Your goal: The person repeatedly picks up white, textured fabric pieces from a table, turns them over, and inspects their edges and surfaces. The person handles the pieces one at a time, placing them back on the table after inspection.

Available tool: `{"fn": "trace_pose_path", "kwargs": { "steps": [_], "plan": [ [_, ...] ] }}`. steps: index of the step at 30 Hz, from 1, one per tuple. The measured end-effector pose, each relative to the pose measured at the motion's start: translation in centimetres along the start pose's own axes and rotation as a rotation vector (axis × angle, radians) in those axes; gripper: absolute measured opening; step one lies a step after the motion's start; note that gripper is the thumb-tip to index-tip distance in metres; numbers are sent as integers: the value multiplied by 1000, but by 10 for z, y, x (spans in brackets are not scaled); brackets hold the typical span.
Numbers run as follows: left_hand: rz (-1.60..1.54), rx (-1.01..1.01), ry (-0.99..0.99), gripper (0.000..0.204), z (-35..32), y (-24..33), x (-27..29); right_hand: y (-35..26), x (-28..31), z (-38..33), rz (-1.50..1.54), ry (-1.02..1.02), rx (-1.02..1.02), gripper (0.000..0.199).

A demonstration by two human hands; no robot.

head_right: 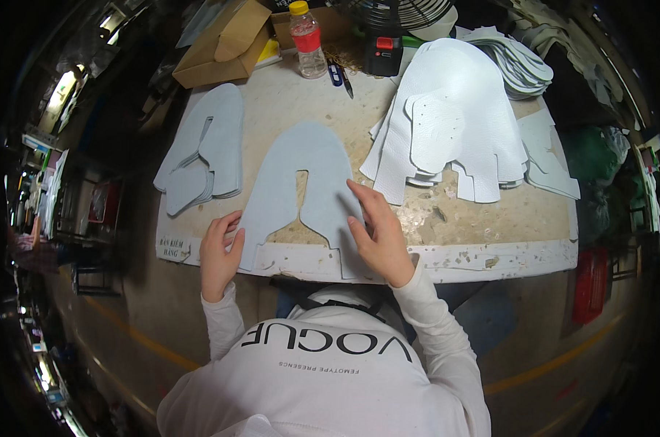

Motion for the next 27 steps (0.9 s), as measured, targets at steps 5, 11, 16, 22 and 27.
{"fn": "trace_pose_path", "kwargs": {
  "steps": [5, 11, 16, 22, 27],
  "plan": [
    [-310, 284, -146, 35, 1, -15, -4, 8, -4, 2, 359, 23, -258, 50],
    [-147, -200, -185, 35, 12, 14, -3, -1, -10, 23, -196, -327, -151, 56],
    [-100, -206, -194, 35, 26, 33, 39, -48, -9, 60, -194, -390, 78, 58],
    [122, -317, 20, 36, 67, 31, 132, -100, -53, 125, -95, -350, 314, 55],
    [91, -374, 31, 36, 134, -30, 187, -82, -127, 186, 251, -158, 378, 50]
  ]
}}
Point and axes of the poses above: each hand's wrist, its own z-axis towards the middle knuckle, its own x-axis out of the back of the hand, y = z × x, the point moved 5 cm from there along z, towards the middle knuckle, and after that the axes turned 3 degrees about -y, right-handed, at the moved point
